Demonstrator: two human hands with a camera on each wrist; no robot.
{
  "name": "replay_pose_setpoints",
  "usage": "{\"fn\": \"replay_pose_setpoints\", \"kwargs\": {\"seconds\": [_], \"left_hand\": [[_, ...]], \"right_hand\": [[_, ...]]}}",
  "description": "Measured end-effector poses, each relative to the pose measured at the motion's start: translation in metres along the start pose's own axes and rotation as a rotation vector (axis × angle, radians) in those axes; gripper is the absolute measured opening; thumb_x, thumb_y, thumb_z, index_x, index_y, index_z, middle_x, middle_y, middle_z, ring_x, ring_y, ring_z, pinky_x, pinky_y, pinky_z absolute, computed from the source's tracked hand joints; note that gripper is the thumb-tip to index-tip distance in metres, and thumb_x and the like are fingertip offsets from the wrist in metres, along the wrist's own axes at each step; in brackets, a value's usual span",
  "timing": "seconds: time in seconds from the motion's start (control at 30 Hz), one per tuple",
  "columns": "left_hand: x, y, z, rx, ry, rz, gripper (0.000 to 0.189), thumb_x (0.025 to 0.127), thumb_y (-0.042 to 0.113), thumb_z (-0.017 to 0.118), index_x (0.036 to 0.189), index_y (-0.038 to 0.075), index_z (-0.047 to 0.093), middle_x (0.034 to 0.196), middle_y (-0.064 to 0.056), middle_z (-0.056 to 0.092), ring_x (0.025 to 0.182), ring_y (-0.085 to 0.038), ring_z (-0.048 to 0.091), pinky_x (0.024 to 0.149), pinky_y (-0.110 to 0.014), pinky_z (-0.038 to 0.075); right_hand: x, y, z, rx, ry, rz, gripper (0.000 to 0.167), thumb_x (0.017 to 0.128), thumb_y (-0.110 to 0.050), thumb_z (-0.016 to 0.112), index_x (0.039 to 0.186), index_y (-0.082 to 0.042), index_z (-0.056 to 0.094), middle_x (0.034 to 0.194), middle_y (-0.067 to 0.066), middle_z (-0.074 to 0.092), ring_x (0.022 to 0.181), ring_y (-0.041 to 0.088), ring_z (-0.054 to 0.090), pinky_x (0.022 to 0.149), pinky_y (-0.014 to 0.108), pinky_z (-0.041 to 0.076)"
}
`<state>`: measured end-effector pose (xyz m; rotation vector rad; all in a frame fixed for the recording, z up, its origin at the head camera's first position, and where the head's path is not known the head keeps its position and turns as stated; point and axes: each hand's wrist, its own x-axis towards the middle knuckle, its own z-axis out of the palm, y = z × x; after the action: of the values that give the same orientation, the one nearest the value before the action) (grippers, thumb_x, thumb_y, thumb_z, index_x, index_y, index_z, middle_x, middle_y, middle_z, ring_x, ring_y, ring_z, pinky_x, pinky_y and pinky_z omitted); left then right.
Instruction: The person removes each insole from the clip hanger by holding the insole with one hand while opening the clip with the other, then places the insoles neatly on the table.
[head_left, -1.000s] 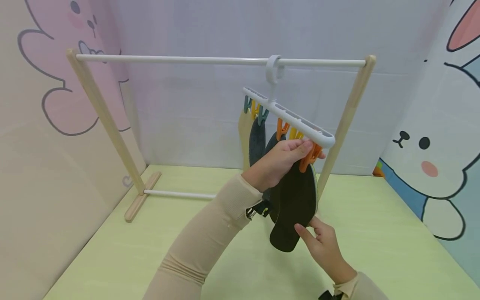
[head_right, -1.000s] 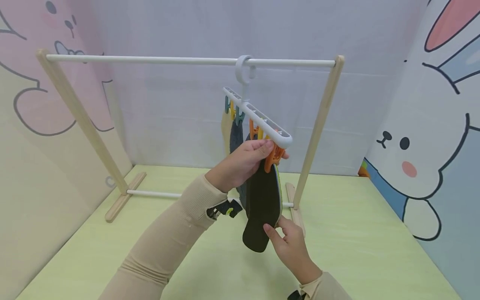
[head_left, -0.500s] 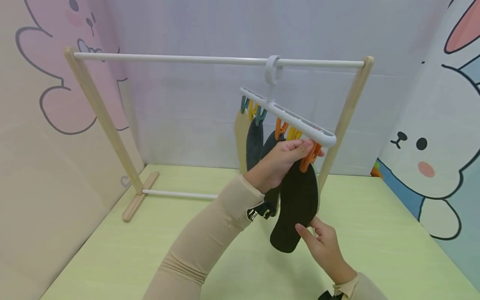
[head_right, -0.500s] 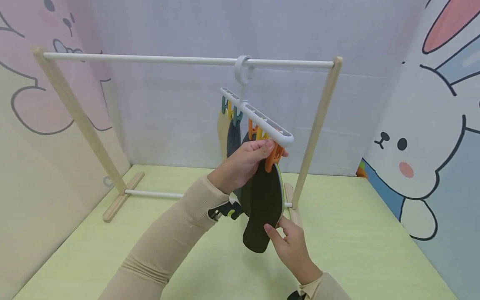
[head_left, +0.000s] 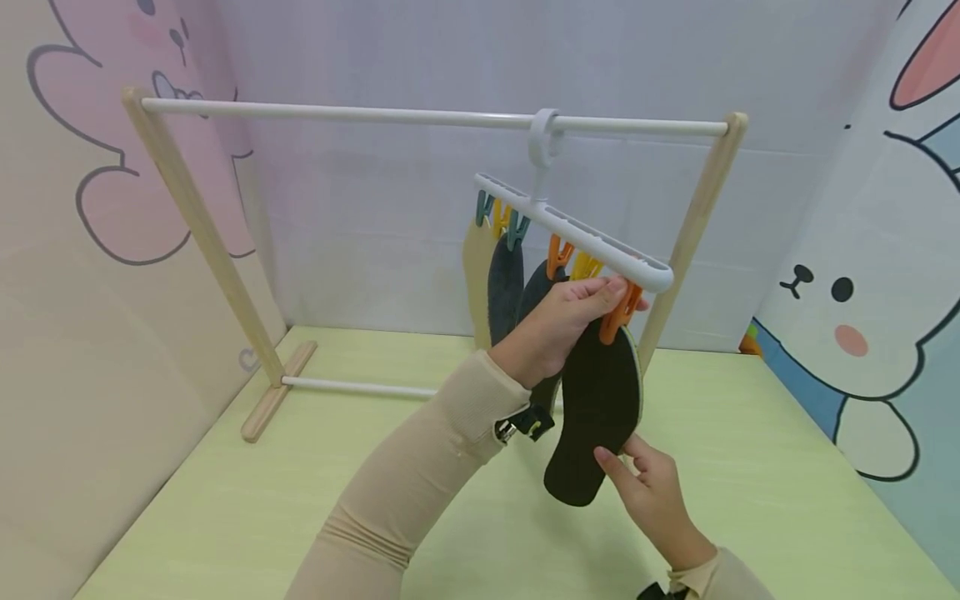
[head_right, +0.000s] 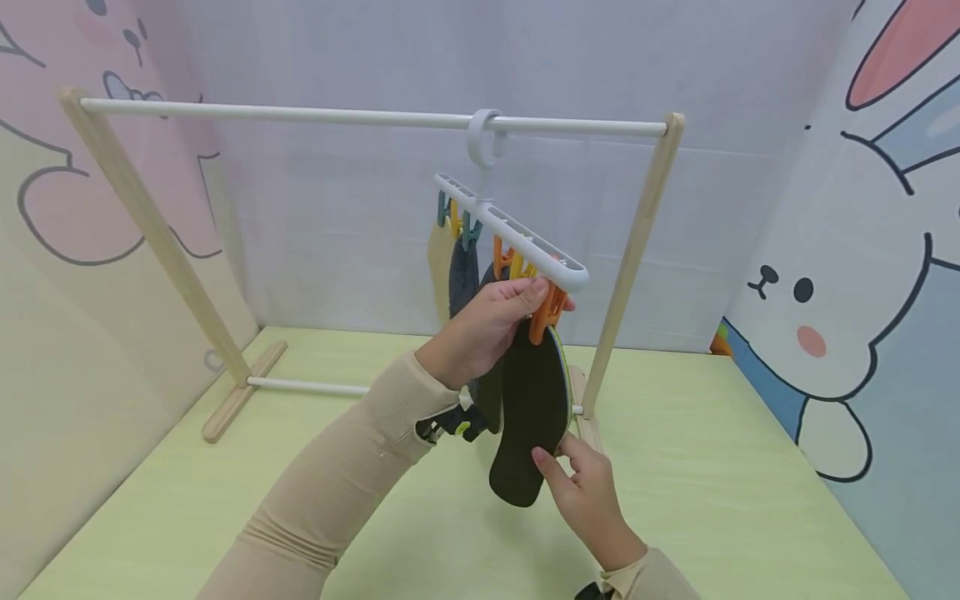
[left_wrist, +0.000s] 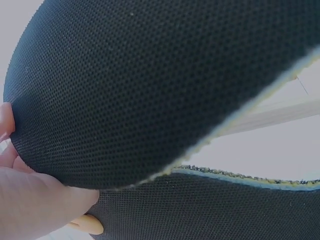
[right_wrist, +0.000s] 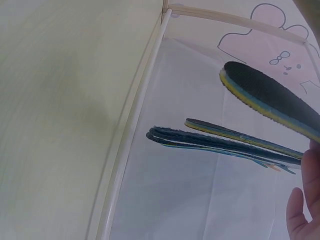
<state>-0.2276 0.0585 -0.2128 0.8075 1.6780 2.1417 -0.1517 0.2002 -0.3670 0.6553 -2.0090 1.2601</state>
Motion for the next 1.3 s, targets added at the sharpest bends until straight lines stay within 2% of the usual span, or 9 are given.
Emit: {"fn": "replay_pose_setpoints", "kwargs": {"seconds": [0.17,0.43,0.67,0.83,1.13,1.3], "left_hand": [[-0.0009,0.0010,0.0010,0.000,0.017,-0.003,0.035,0.103,0.013,0.042,0.124,-0.013,0.054,0.116,-0.024,0.059,0.089,-0.007,0.050,0.074,-0.022,0.040],[-0.0010,0.0016,0.0025,0.006,0.040,-0.013,0.035,0.103,0.013,0.043,0.122,-0.013,0.056,0.115,-0.023,0.061,0.092,-0.007,0.052,0.076,-0.021,0.041],[-0.0008,0.0025,0.0030,0.014,0.050,-0.009,0.035,0.103,0.014,0.043,0.123,-0.011,0.057,0.113,-0.022,0.062,0.093,-0.008,0.052,0.076,-0.022,0.041],[-0.0012,0.0033,0.0028,0.018,0.051,-0.011,0.035,0.103,0.013,0.044,0.125,-0.010,0.057,0.114,-0.023,0.062,0.093,-0.009,0.053,0.076,-0.022,0.042],[-0.0024,0.0050,0.0023,0.024,0.053,-0.020,0.035,0.103,0.015,0.043,0.127,-0.009,0.056,0.117,-0.023,0.061,0.091,-0.011,0.052,0.074,-0.023,0.042],[-0.0019,0.0055,0.0039,0.014,0.063,-0.024,0.035,0.103,0.014,0.044,0.126,-0.009,0.057,0.116,-0.023,0.061,0.090,-0.010,0.052,0.073,-0.022,0.042]], "right_hand": [[-0.0003,0.0005,-0.0016,-0.002,0.003,0.009,0.017,0.077,0.017,0.066,0.091,0.008,0.067,0.095,-0.018,0.066,0.088,-0.007,0.059,0.080,0.010,0.041],[-0.0028,0.0003,-0.0028,-0.025,0.006,0.026,0.019,0.075,0.020,0.065,0.087,0.005,0.066,0.082,-0.015,0.065,0.076,-0.006,0.057,0.072,0.011,0.040],[-0.0038,0.0011,-0.0044,-0.031,0.006,0.034,0.008,0.080,0.012,0.067,0.085,0.007,0.064,0.077,-0.012,0.064,0.074,-0.004,0.055,0.071,0.011,0.040],[-0.0039,0.0007,-0.0045,-0.033,0.007,0.031,0.011,0.079,0.013,0.066,0.083,0.004,0.064,0.071,-0.009,0.062,0.070,-0.003,0.052,0.067,0.013,0.039],[-0.0029,-0.0005,-0.0053,-0.051,0.004,0.034,0.019,0.077,0.018,0.064,0.082,0.001,0.064,0.070,-0.009,0.061,0.068,-0.002,0.051,0.066,0.013,0.039],[-0.0031,0.0009,-0.0065,-0.046,-0.001,0.024,0.014,0.078,0.016,0.066,0.083,0.002,0.065,0.072,-0.010,0.062,0.070,-0.003,0.052,0.068,0.012,0.040]]}}
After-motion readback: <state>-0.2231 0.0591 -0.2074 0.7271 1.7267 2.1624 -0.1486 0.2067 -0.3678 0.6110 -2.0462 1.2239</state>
